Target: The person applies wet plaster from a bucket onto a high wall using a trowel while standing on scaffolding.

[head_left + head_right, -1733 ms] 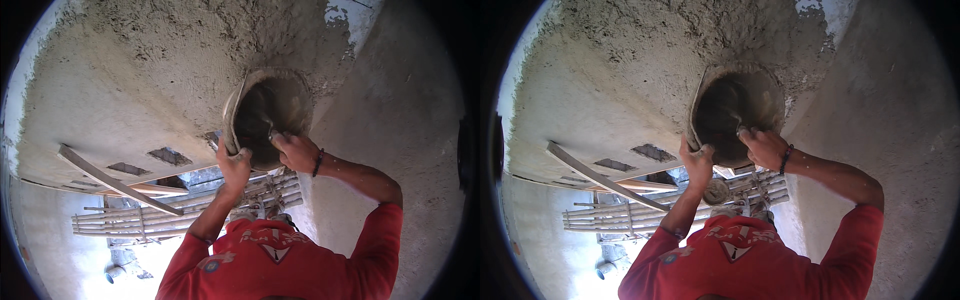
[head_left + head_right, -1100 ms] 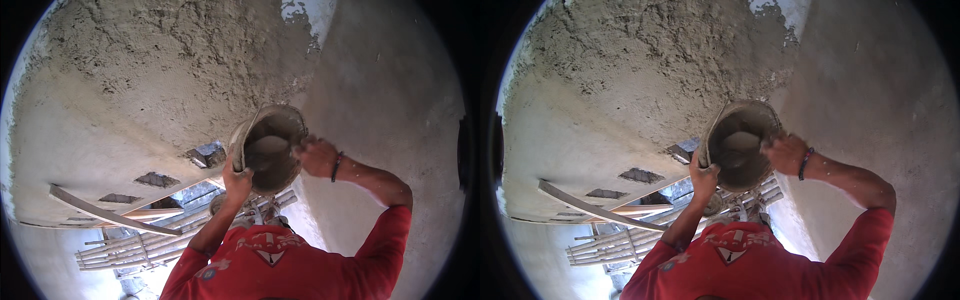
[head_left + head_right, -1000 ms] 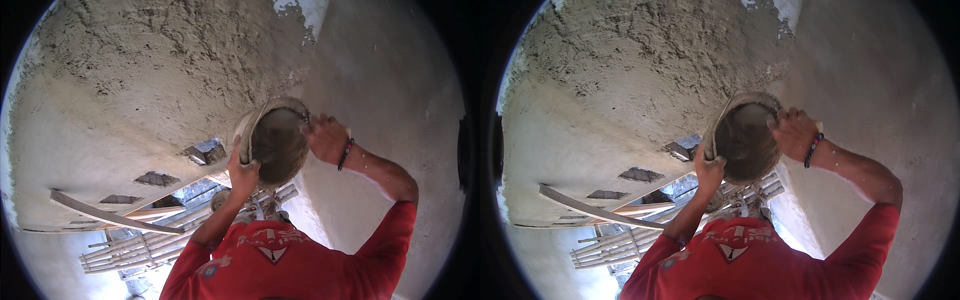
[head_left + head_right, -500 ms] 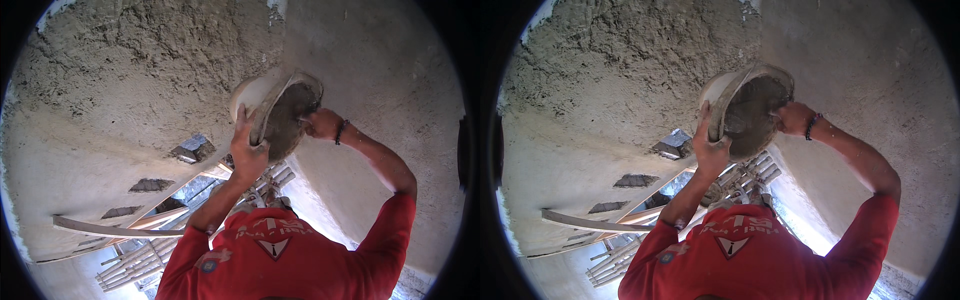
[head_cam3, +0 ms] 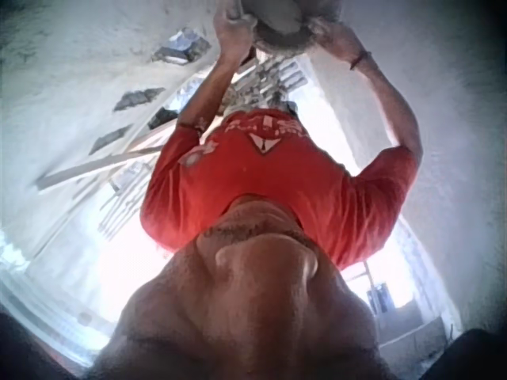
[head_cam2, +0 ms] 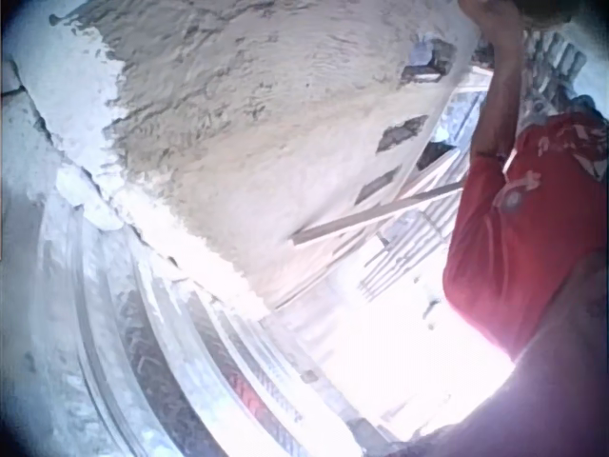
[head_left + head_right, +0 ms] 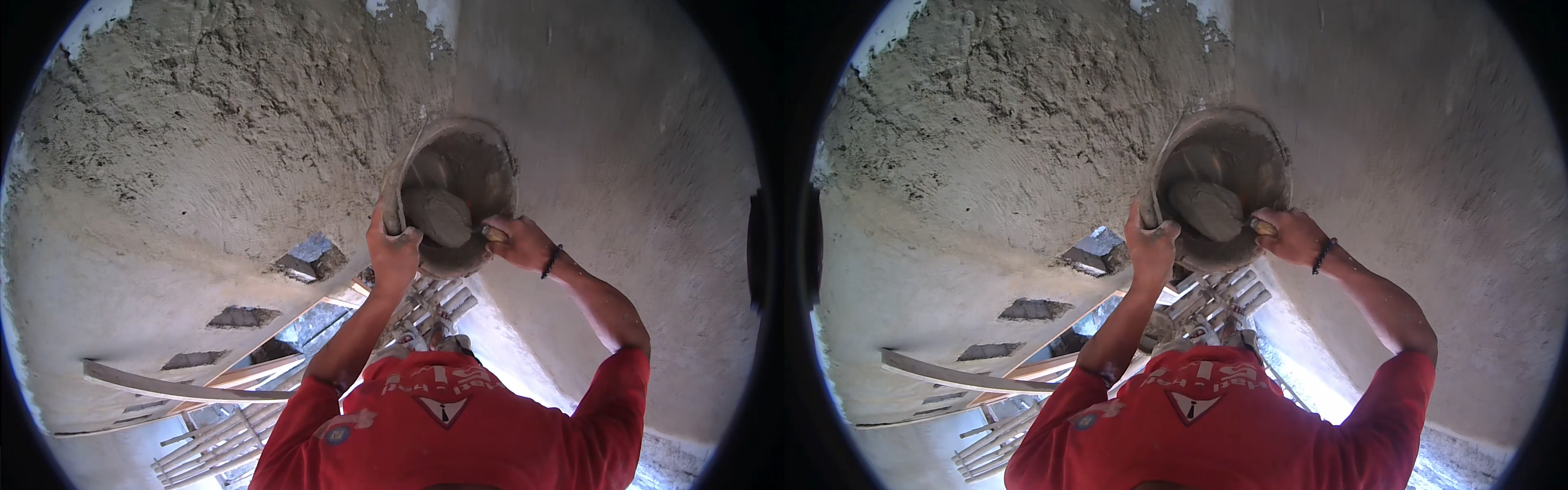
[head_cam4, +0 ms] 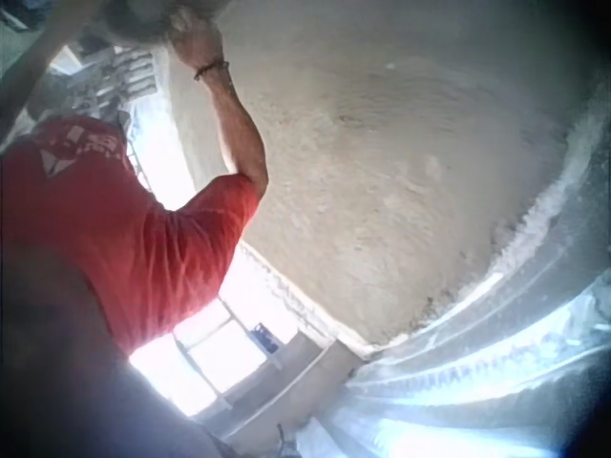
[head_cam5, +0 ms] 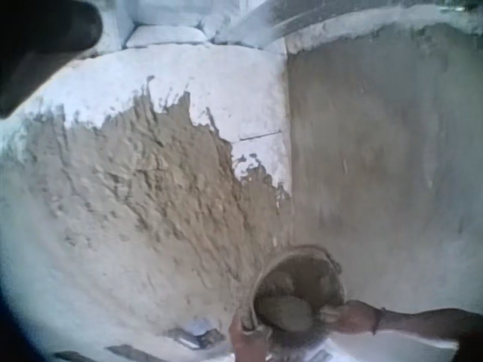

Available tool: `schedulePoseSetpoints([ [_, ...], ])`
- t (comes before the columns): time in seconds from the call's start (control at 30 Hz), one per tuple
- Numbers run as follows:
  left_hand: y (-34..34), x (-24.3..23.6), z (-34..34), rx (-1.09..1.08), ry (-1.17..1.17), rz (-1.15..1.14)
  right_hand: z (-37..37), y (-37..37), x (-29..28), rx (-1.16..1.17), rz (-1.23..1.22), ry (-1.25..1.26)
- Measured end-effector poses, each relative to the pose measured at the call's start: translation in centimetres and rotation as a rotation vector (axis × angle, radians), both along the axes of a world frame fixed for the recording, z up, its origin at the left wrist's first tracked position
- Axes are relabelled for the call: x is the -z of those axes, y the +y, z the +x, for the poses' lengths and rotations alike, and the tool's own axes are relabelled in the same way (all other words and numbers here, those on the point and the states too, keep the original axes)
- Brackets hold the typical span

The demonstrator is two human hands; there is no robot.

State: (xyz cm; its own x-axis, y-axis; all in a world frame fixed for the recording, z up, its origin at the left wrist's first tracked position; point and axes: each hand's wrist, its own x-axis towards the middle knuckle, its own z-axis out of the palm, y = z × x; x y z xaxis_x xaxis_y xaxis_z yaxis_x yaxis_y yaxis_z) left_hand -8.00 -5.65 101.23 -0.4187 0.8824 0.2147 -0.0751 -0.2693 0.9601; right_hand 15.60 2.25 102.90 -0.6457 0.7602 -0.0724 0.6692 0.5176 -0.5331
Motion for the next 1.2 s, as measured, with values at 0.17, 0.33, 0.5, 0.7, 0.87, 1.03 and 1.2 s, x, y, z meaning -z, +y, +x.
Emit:
schedulePoseSetpoints([
  [0.17,0.7,-0.3,-0.9,-0.015,-0.304,-0.042,0.7,1.3,-5.3,-0.015,-0.045,-0.048],
  [0.33,1.5,0.5,-1.7,-0.037,-0.447,-0.065,0.3,2.1,-12.8,-0.026,-0.085,-0.132],
  [0.5,1.5,0.7,-2.9,-0.081,-0.46,-0.054,-0.3,3.3,-20.9,-0.144,-0.019,-0.212],
  [0.7,1.4,2.6,-3.0,-0.164,-0.469,-0.104,-1.7,8.1,-27.3,-0.398,-0.064,-0.335],
  [0.87,3.0,6.4,-2.6,-0.189,-0.449,-0.126,-6.4,18.3,-27.5,0.011,0.385,-0.241],
  [1.03,3.3,6.1,-2.4,-0.195,-0.521,-0.13,-3.6,16.8,-37.1,0.053,0.689,-0.4],
  [1.2,3.1,4.8,-1.9,-0.234,-0.534,-0.162,-0.8,12.5,-28.1,0.24,0.022,-0.059],
])
